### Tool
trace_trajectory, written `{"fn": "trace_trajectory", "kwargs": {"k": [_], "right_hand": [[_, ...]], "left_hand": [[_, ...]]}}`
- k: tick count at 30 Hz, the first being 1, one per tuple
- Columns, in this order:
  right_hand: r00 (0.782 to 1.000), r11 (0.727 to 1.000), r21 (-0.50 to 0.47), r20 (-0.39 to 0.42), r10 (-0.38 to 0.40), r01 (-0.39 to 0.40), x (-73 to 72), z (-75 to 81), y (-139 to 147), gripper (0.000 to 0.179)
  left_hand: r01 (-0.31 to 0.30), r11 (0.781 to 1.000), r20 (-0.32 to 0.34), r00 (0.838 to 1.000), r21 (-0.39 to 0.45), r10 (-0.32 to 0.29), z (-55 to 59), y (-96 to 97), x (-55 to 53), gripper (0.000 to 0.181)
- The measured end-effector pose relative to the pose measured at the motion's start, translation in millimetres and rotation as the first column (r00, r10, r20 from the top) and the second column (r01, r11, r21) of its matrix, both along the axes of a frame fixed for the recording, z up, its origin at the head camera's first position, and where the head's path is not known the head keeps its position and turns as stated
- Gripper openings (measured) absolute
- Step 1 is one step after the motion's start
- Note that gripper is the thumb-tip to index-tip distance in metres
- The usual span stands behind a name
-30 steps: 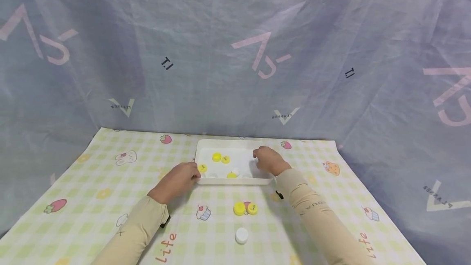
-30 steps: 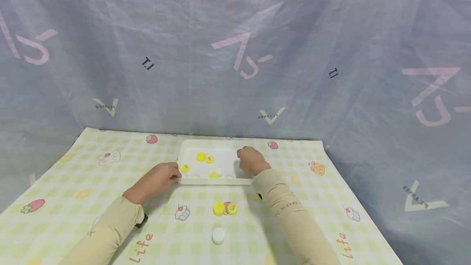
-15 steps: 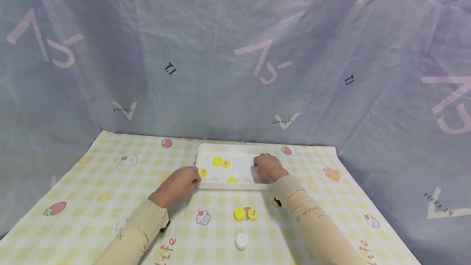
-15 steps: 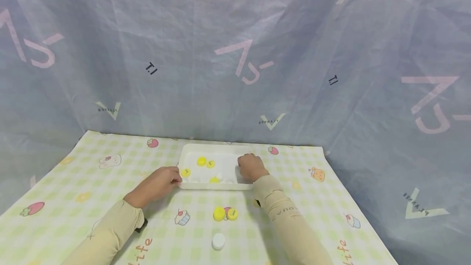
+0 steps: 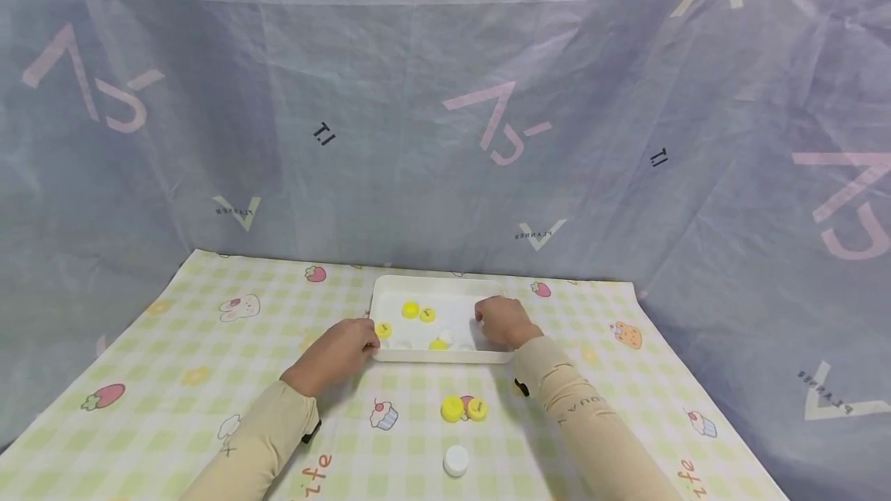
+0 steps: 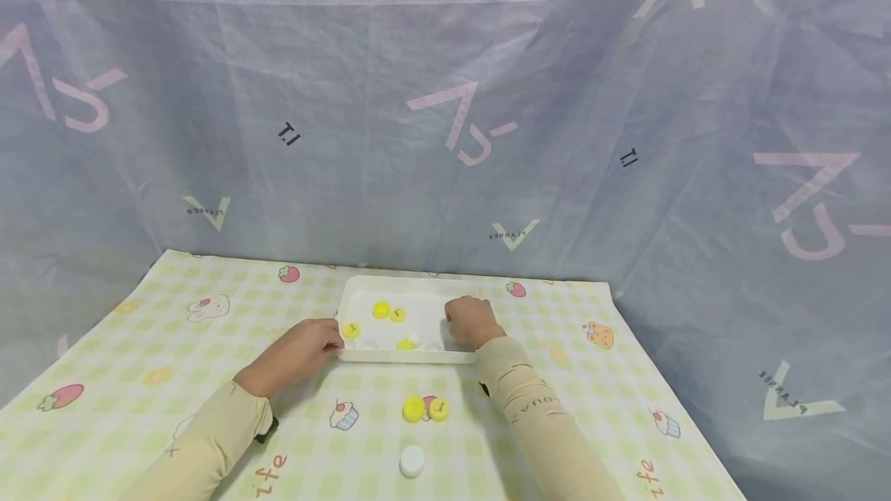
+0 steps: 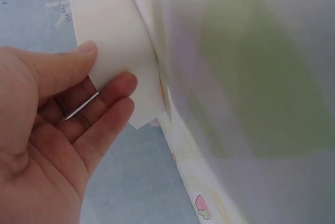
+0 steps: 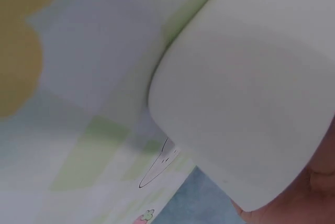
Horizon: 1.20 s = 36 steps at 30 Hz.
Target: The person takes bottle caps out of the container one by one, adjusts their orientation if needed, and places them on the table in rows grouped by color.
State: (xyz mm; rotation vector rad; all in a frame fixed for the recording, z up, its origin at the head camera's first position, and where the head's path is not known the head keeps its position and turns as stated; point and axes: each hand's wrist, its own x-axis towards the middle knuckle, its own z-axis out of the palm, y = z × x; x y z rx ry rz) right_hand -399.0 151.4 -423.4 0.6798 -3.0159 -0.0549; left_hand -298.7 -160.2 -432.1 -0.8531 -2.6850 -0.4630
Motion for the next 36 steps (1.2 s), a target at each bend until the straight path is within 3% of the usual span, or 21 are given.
{"fn": "trace_trajectory", "kwargs": {"k": [5,12,16,23,28,33,36], "right_hand": [[0.999,0.99,-0.137,0.028,-0.02,0.023,3.0,3.0,3,0.023],[0.999,0.949,-0.314,-0.03,0.028,-0.036,7.3,1.6,10,0.024],[0.998,0.917,-0.394,-0.04,0.047,-0.059,16.7,8.7,12,0.023],[0.991,0.874,-0.466,-0.078,0.112,-0.136,47.6,37.6,11,0.019],[0.98,0.824,-0.533,-0.062,0.189,-0.193,75.3,53.0,15,0.016],[0.954,0.768,-0.592,-0.005,0.299,-0.244,101.7,57.4,23,0.015],[0.93,0.751,-0.602,0.038,0.365,-0.27,117.1,57.9,25,0.016]], "left_hand": [[0.005,1.0,-0.002,1.0,0.003,-0.005,0.4,0.0,0.0,0.025],[-0.01,1.0,0.013,1.0,0.02,0.01,-0.1,2.0,2.4,0.025],[-0.008,1.0,0.015,1.0,0.012,0.008,0.0,2.6,3.5,0.025],[-0.037,0.999,0.042,0.998,0.013,0.036,0.1,2.5,3.5,0.026],[-0.028,0.999,0.047,0.999,0.023,0.026,-0.1,2.5,3.9,0.027],[-0.031,0.999,0.048,0.998,0.015,0.03,0.9,2.8,4.1,0.03],[-0.037,0.999,0.053,0.998,0.008,0.037,0.6,2.4,4.8,0.03]]}}
